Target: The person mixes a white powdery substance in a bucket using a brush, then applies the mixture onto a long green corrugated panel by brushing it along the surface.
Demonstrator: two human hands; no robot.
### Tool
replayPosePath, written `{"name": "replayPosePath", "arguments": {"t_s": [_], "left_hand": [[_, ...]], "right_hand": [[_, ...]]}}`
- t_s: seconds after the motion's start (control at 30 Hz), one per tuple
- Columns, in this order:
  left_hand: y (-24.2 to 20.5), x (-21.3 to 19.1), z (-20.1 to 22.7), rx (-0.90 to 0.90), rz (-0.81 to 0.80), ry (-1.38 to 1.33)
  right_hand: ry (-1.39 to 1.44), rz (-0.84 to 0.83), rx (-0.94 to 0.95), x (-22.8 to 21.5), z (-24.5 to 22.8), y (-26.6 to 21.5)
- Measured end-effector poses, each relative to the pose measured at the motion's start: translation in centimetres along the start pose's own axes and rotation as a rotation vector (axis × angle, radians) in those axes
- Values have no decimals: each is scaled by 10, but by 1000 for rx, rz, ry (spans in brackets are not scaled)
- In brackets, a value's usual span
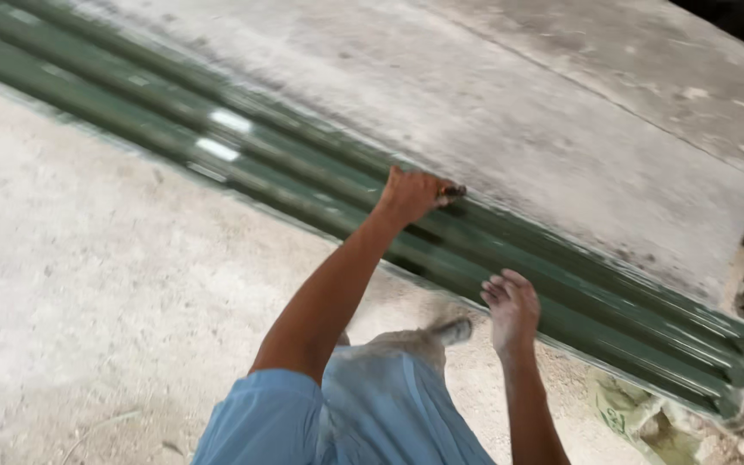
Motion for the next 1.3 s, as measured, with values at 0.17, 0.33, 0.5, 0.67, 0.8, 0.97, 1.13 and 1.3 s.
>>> {"name": "replayPosePath", "arguments": {"t_s": [0.17, 0.33, 0.5, 0.67, 0.8, 0.97, 1.13, 1.3], "left_hand": [[10, -59, -172, -129, 66, -53], [-4, -83, -275, -217, -4, -61], [6, -116, -377, -209, -139, 2], [4, -155, -517, -213, -126, 56], [4, -214, -642, -150, 53, 221], [-6, -263, -808, -324, -138, 82], [-9, -322, -971, -249, 99, 255], [-7, -371, -1121, -271, -24, 243]], "right_hand": [[-26, -188, 77, 178, 58, -13], [-112, -249, 117, 279, 106, -16], [-106, -250, 166, 394, 172, 8], [-60, -351, 154, 553, 230, 30], [-185, -523, 210, 686, 259, 36], [-270, -592, 186, 798, 277, 46], [-206, -424, 135, 854, 318, 51], [-177, -282, 139, 930, 348, 19]]}}
Point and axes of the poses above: each hand's wrist, its own y-axis towards the middle knuckle, its own x-axis out of the palm, z = x × y, the point moved 7 cm from there along y, towards the middle knuckle, and after that the axes turned 11 degrees about -x, right-handed, at the moved point
